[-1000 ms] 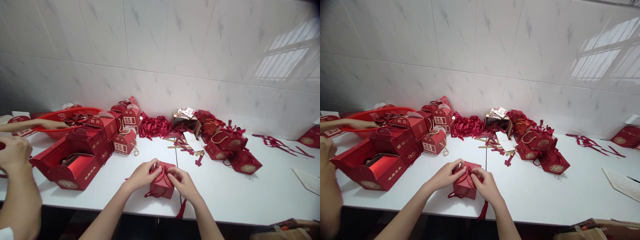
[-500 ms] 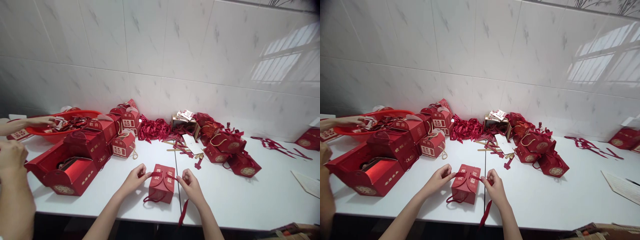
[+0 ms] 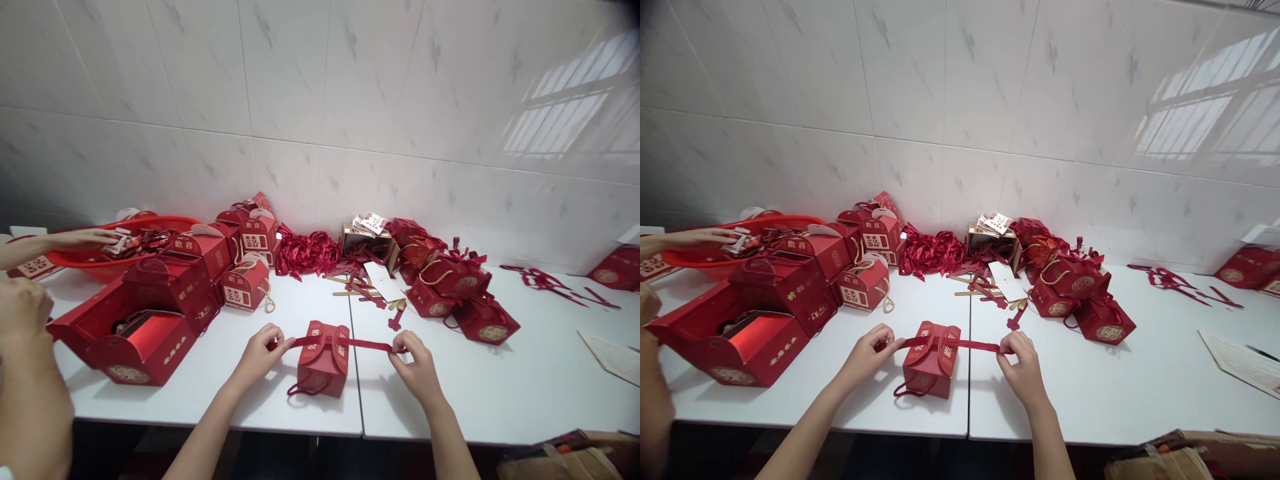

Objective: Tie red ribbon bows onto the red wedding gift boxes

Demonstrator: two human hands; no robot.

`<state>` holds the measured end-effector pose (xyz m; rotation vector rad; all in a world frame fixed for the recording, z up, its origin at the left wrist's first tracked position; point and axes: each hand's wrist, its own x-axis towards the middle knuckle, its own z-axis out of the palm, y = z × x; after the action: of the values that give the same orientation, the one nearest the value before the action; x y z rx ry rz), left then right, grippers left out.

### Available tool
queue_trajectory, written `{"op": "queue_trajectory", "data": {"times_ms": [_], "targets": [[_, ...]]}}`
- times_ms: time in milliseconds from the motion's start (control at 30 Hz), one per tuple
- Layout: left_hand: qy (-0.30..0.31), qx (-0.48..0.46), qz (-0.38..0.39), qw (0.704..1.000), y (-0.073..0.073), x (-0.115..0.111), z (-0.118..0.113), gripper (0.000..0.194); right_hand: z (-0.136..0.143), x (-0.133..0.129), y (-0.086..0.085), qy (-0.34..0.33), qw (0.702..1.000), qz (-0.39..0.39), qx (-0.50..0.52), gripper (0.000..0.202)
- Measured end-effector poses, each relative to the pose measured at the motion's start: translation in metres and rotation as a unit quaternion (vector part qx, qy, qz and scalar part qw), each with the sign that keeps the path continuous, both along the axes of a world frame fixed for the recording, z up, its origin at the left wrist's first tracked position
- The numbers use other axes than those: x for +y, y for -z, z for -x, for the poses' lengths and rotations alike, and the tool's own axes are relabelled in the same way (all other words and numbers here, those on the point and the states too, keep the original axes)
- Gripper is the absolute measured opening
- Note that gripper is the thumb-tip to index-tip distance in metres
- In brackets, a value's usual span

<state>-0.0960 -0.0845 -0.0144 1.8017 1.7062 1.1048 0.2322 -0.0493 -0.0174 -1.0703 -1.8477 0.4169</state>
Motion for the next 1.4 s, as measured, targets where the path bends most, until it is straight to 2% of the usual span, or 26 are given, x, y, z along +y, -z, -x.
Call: {"op": "queue_trajectory", "data": {"times_ms": [100, 200, 267, 333, 400, 433, 533, 667, 733, 800, 833, 867, 967, 1100, 1167, 1200, 1267, 1333, 1400], "targets": [[0.014, 0.009, 0.007, 1.0, 0.001, 0.001, -0.005, 0.034, 0.004, -0.001, 0.014, 0.012, 0.999, -0.008, -0.042, 0.017], [0.031, 0.024, 0.021, 0.999, 0.008, -0.002, -0.011, 0.034, 0.014, -0.008, 0.026, 0.024, 0.995, 0.035, -0.088, 0.02], [0.015, 0.047, 0.017, 0.999, 0.015, -0.007, -0.013, 0.03, 0.02, -0.016, 0.03, 0.041, 0.993, 0.058, -0.092, 0.02], [-0.037, 0.083, -0.007, 0.996, 0.022, -0.016, -0.013, 0.028, 0.026, -0.026, 0.031, 0.037, 0.994, 0.086, -0.062, 0.019], [-0.087, 0.118, -0.028, 0.989, 0.026, -0.027, -0.013, 0.029, 0.033, -0.038, 0.03, -0.006, 0.99, 0.143, -0.018, 0.022], [-0.093, 0.131, -0.027, 0.987, 0.026, -0.032, -0.014, 0.031, 0.038, -0.044, 0.029, -0.037, 0.983, 0.182, 0.002, 0.024], [-0.05, 0.172, 0.021, 0.984, 0.023, -0.044, -0.02, 0.032, 0.052, -0.056, 0.028, -0.098, 0.953, 0.281, 0.052, 0.032], [-0.008, 0.197, 0.086, 0.977, 0.015, -0.042, -0.028, 0.033, 0.068, -0.054, 0.03, -0.067, 0.934, 0.324, 0.136, 0.046], [0.001, 0.125, 0.105, 0.987, 0.014, -0.034, -0.028, 0.032, 0.073, -0.049, 0.031, -0.06, 0.897, 0.387, 0.206, 0.056], [-0.024, -0.017, 0.119, 0.992, 0.017, -0.024, -0.028, 0.031, 0.078, -0.046, 0.031, -0.066, 0.834, 0.439, 0.329, 0.06], [-0.05, -0.108, 0.124, 0.985, 0.018, -0.02, -0.028, 0.032, 0.081, -0.046, 0.03, -0.067, 0.796, 0.444, 0.406, 0.059], [-0.075, -0.216, 0.128, 0.965, 0.02, -0.015, -0.029, 0.033, 0.084, -0.046, 0.03, -0.067, 0.756, 0.437, 0.483, 0.057], [-0.104, -0.493, 0.122, 0.855, 0.022, -0.007, -0.033, 0.029, 0.091, -0.046, 0.028, -0.065, 0.651, 0.4, 0.642, 0.048], [-0.045, -0.716, 0.113, 0.687, 0.017, -0.003, -0.034, 0.021, 0.093, -0.036, 0.023, -0.064, 0.523, 0.436, 0.73, 0.014], [-0.023, -0.791, 0.108, 0.602, 0.013, -0.002, -0.032, 0.026, 0.091, -0.029, 0.019, -0.074, 0.471, 0.447, 0.757, 0.014], [-0.024, -0.806, 0.099, 0.583, 0.012, -0.002, -0.031, 0.029, 0.09, -0.026, 0.017, -0.079, 0.457, 0.442, 0.768, 0.017], [-0.047, -0.817, 0.067, 0.57, 0.008, -0.002, -0.029, 0.031, 0.086, -0.022, 0.014, -0.083, 0.446, 0.429, 0.781, 0.018], [-0.087, -0.808, 0.036, 0.581, 0.004, -0.003, -0.027, 0.031, 0.079, -0.02, 0.012, -0.076, 0.454, 0.416, 0.784, 0.015], [-0.127, -0.787, 0.016, 0.603, -0.001, -0.004, -0.025, 0.028, 0.07, -0.019, 0.011, -0.063, 0.478, 0.392, 0.783, 0.011]]}}
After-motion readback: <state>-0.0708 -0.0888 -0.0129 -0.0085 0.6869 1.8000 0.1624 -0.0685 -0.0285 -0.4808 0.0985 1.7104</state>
